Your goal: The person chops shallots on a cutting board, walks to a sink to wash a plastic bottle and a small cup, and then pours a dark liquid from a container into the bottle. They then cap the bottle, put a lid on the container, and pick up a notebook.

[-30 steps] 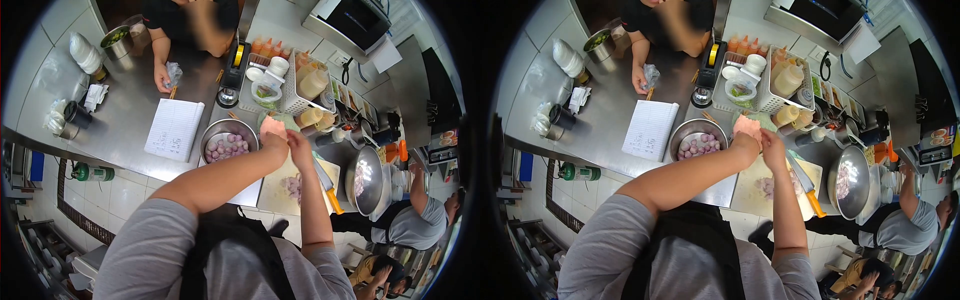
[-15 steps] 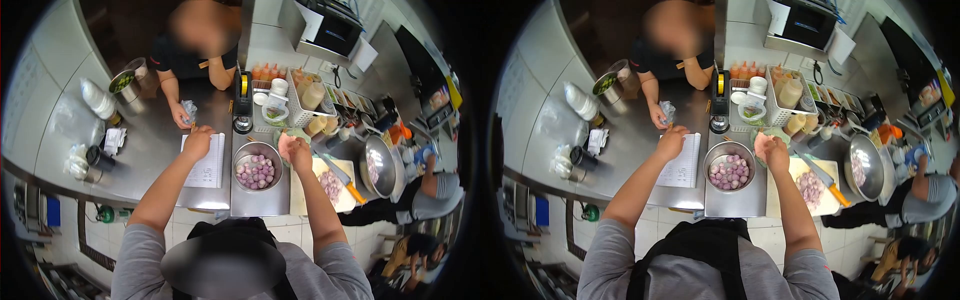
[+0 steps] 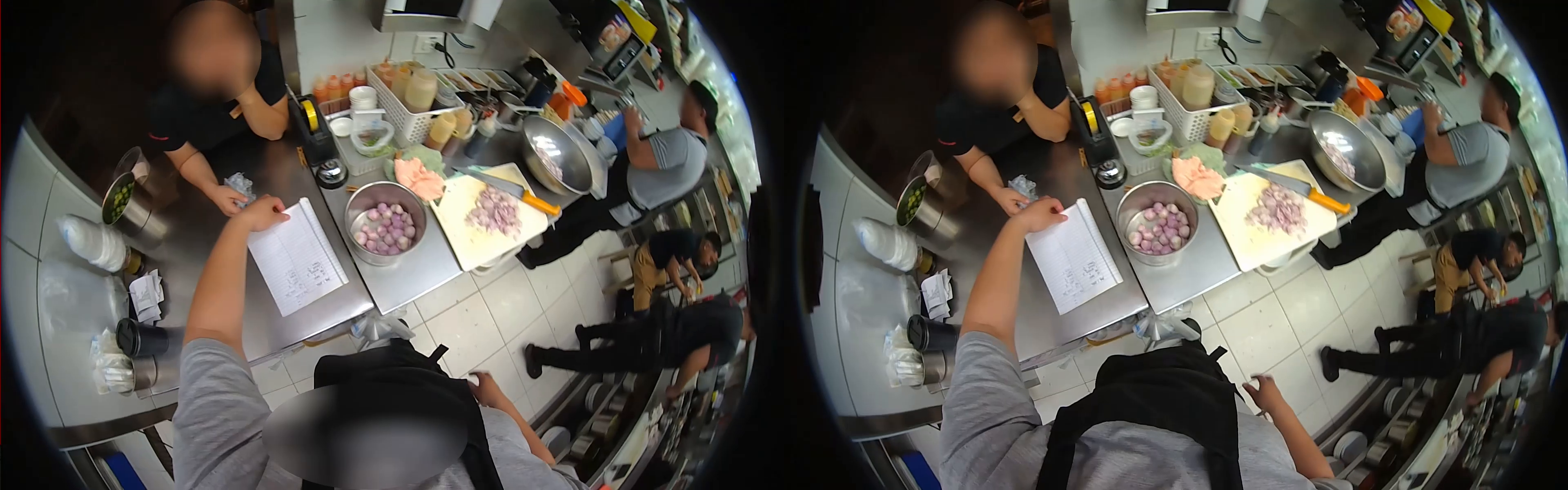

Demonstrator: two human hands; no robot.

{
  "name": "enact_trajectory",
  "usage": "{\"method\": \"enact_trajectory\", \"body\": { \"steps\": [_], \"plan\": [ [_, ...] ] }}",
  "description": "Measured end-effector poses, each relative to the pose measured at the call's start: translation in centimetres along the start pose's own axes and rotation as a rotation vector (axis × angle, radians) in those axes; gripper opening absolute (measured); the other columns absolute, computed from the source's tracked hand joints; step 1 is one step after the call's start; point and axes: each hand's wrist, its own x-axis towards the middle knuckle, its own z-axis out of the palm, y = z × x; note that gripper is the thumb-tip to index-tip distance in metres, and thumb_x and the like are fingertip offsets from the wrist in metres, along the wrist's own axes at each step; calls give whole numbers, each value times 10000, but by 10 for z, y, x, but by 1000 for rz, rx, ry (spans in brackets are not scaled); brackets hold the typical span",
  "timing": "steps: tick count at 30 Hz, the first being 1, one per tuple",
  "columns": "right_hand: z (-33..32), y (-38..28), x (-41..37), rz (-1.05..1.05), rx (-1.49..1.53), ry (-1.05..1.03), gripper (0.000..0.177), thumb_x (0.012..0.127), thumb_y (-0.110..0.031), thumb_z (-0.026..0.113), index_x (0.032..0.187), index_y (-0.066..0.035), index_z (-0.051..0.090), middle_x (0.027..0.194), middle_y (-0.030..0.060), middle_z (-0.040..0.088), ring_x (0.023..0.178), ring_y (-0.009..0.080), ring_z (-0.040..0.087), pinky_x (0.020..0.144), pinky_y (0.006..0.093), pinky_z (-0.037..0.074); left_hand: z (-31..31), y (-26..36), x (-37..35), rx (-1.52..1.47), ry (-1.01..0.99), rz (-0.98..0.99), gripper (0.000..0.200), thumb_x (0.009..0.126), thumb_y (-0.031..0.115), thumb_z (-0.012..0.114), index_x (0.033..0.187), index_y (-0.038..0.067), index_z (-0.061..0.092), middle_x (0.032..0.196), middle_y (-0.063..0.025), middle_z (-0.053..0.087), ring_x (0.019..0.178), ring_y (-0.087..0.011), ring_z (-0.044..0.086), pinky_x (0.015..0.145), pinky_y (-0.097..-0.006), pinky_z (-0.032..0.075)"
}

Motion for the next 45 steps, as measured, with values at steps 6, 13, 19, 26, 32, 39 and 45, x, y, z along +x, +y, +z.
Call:
{"method": "enact_trajectory", "body": {
  "steps": [6,13,19,26,32,39,45],
  "plan": [
    [77,88,-67,136,198,-355,432,964,-389,587,1172,-20,666,992,233,703,949,377,682,868,433,527,-41,29,-51,-606,-115,167,164,932,177,661,997,63,563,895,10,560,888,-96,535,806,-249,443],
    [66,110,-35,91,172,-408,416,966,-370,584,1168,-18,671,1003,218,709,963,369,682,857,425,526,-58,57,-156,-779,165,189,108,965,91,604,956,96,497,857,55,491,833,-38,461,761,-203,396],
    [19,138,26,-376,-114,-412,402,968,-354,582,1164,-16,676,1013,205,715,975,362,681,846,418,525,-47,123,-240,-1196,578,147,45,992,131,560,990,98,530,963,19,608,913,-62,561,825,-239,444],
    [-132,24,24,-247,502,-103,384,1010,-313,549,1243,-19,634,1049,108,712,933,178,662,841,322,515,63,299,-238,-1901,704,168,349,1020,282,525,1285,55,527,1303,-101,602,1210,-245,566,1040,-425,451],
    [-238,-23,-24,-645,1270,-233,463,1055,-229,465,1478,-60,381,1297,92,588,1101,180,596,886,343,525,182,495,-184,-2282,274,187,466,1021,324,518,1420,104,417,1434,-76,499,1326,-271,462,1124,-483,358],
    [-281,13,-51,-633,1511,105,365,1063,-172,433,1398,-33,474,1210,74,618,1030,157,627,864,321,554,225,588,-178,-2180,-7,274,440,1033,304,496,1443,190,386,1478,-27,433,1356,-228,416,1134,-464,329],
    [-297,29,-61,-636,1462,303,328,1057,-148,446,1346,-14,524,1182,71,637,1003,138,640,819,289,563,241,599,-180,-2076,-158,256,427,1018,266,537,1418,282,387,1475,21,417,1360,-183,394,1131,-494,311]
  ]
}}
